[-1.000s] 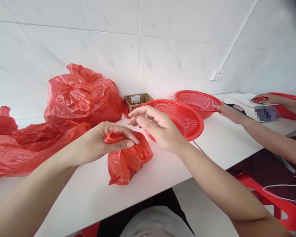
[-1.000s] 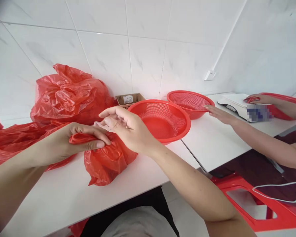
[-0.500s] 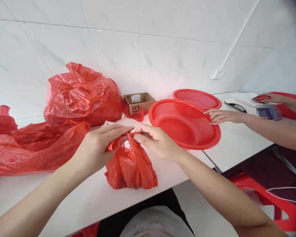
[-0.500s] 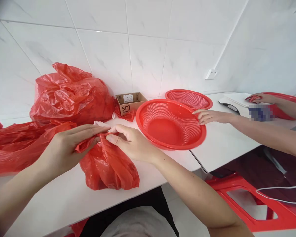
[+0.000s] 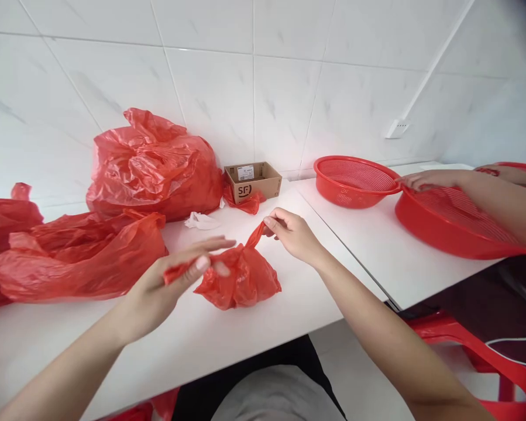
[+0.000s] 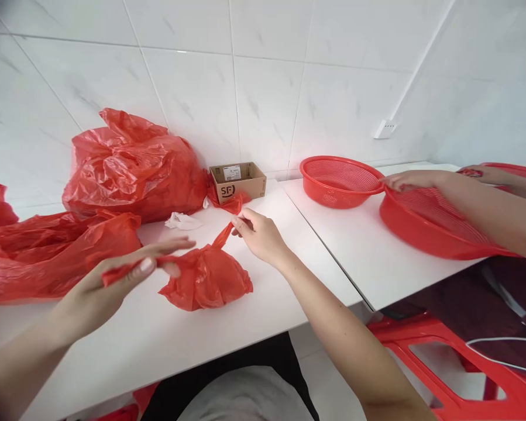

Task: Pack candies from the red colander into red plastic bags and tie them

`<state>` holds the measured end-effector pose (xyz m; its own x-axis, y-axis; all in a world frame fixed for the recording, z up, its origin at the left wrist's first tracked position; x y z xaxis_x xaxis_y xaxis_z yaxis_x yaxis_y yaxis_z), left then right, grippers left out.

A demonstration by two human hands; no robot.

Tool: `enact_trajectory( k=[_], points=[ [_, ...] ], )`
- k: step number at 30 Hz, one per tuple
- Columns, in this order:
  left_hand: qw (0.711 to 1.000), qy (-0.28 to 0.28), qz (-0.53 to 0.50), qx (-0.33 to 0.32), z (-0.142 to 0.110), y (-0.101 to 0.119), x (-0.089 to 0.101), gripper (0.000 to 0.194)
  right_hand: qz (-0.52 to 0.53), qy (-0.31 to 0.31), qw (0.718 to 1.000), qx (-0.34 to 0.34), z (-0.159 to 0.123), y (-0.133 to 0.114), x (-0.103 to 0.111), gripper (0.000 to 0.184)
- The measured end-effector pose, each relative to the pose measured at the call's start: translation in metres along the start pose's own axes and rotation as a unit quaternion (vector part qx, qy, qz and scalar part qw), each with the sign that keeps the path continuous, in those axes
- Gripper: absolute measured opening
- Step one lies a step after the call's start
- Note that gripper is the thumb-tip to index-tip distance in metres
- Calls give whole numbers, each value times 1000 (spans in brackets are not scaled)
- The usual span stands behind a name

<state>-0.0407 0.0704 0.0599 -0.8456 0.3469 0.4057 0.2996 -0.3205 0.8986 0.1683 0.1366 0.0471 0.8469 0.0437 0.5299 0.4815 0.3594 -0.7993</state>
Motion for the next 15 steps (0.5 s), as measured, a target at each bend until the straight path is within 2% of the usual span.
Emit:
enact_trajectory(
  k=[2, 3, 5, 7, 9, 11, 15],
  points=[
    [981, 26, -182, 54, 14, -12, -7, 36, 52, -5, 997, 61, -6, -28, 2, 28],
    [969, 29, -232, 77, 20, -17, -13, 35, 62, -9, 994, 92, -8, -42, 2, 27],
    [960, 1, -255, 111, 29, -23, -29, 33, 52, -18, 988, 141, -12, -63, -1, 23],
    [964, -42, -235, 119, 34, -21, -43, 31, 37, -26, 984, 173, -12, -75, -8, 20],
    [966, -54, -228, 112, 37, -18, -51, 26, 34, -34, 982, 184, -9, -79, -16, 19],
    [965, -29, -236, 107, 41, -18, -50, 26, 42, -43, 983, 174, -7, -75, -23, 19],
    [967, 29, -242, 78, 44, -23, -40, 34, 41, -85, 992, 81, -8, -53, -31, 20]
  ],
)
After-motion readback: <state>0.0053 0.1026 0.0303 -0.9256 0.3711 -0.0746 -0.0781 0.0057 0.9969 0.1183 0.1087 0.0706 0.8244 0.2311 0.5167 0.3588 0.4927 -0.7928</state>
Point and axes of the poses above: each hand's wrist, its own z-axis towards the middle knuckle, its own x-axis out of the back of the hand, y = z × x, the point moved 8 cm from there along z, towards the middle knuckle, and after that the axes turned 4 degrees about -z, right-handed, at the moved point
